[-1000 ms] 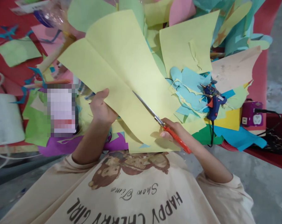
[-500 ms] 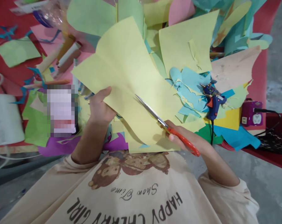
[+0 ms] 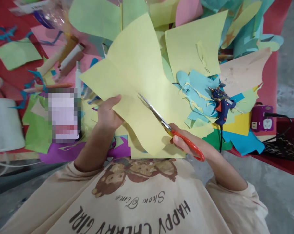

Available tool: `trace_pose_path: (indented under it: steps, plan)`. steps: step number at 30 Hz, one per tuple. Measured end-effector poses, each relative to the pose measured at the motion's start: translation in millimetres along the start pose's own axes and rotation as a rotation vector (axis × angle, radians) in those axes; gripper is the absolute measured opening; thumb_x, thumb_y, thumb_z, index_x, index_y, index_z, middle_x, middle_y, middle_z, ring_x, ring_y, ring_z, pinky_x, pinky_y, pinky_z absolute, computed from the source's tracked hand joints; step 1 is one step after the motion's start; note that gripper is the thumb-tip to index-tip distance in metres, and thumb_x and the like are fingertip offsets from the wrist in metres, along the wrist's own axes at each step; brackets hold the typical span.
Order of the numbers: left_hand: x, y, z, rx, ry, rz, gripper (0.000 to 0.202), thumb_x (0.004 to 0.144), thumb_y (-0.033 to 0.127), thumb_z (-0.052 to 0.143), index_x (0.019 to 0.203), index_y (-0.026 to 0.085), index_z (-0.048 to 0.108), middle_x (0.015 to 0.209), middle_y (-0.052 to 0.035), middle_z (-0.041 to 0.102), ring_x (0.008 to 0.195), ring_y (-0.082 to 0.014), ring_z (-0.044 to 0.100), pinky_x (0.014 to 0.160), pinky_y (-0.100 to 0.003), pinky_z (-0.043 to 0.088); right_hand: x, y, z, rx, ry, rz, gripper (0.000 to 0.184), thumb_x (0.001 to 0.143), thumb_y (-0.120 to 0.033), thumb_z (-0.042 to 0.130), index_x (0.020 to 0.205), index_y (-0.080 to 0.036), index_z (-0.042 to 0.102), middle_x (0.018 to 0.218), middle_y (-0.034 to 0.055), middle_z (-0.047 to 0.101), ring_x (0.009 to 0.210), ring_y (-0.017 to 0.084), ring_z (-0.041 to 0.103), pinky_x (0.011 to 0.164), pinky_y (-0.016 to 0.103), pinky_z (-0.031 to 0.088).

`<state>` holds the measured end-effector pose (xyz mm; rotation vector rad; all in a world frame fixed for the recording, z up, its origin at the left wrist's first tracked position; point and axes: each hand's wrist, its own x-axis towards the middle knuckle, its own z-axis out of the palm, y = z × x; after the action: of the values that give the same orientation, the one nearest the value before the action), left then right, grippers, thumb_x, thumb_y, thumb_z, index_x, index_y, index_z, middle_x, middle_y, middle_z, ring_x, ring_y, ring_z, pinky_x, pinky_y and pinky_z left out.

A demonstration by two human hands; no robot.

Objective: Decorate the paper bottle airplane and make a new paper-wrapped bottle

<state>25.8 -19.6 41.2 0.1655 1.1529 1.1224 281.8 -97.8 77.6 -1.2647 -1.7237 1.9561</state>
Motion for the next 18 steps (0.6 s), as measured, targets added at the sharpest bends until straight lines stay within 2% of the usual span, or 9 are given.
trace_pose_path:
  steps: [3, 7, 11, 18]
  plan:
    - [-2.7, 1.3, 2.2, -0.006, 0.001, -0.015, 0.008, 0.073, 0.016, 0.066, 0.081, 0.017, 0.066, 0.098, -0.0077, 0.078, 0.137, -0.0296, 0.056, 0.119, -0.045, 0.043, 3.4, 3.5, 0.8, 0.049, -0.076, -0.027, 0.054, 0.094, -0.077, 0.028, 0.09, -0.025, 0.04, 0.065, -0.0044, 0.038, 0.054, 0.013, 0.03, 0.052, 0.032, 0.027]
    - [-3.1, 1.1, 3.8, -0.005, 0.025, -0.021, 0.008, 0.072, 0.015, 0.065, 0.079, 0.015, 0.065, 0.101, -0.0095, 0.077, 0.137, -0.0307, 0.055, 0.119, -0.046, 0.042, 6.7, 2.5, 2.4, 0.056, -0.04, 0.01, 0.057, 0.092, -0.081, 0.028, 0.09, -0.025, 0.038, 0.067, -0.0052, 0.034, 0.053, 0.012, 0.03, 0.049, 0.031, 0.023]
    - [-2.2, 0.1, 3.8, -0.013, 0.028, -0.016, 0.009, 0.069, 0.014, 0.065, 0.078, 0.015, 0.065, 0.106, -0.0105, 0.076, 0.139, -0.0331, 0.053, 0.12, -0.049, 0.041, 9.2, -2.6, 4.1, 0.052, -0.022, 0.037, 0.061, 0.089, -0.084, 0.027, 0.092, -0.024, 0.04, 0.07, -0.0046, 0.036, 0.053, 0.011, 0.031, 0.048, 0.03, 0.023]
    - [-1.6, -1.7, 0.3, -0.006, -0.006, 0.0, 0.01, 0.064, 0.017, 0.071, 0.074, 0.018, 0.068, 0.097, -0.0084, 0.077, 0.138, -0.0347, 0.054, 0.118, -0.048, 0.043, 12.5, -1.5, 4.8, 0.072, -0.032, 0.046, 0.064, 0.087, -0.085, 0.029, 0.098, -0.024, 0.044, 0.06, -0.0069, 0.039, 0.047, 0.011, 0.032, 0.045, 0.029, 0.023]
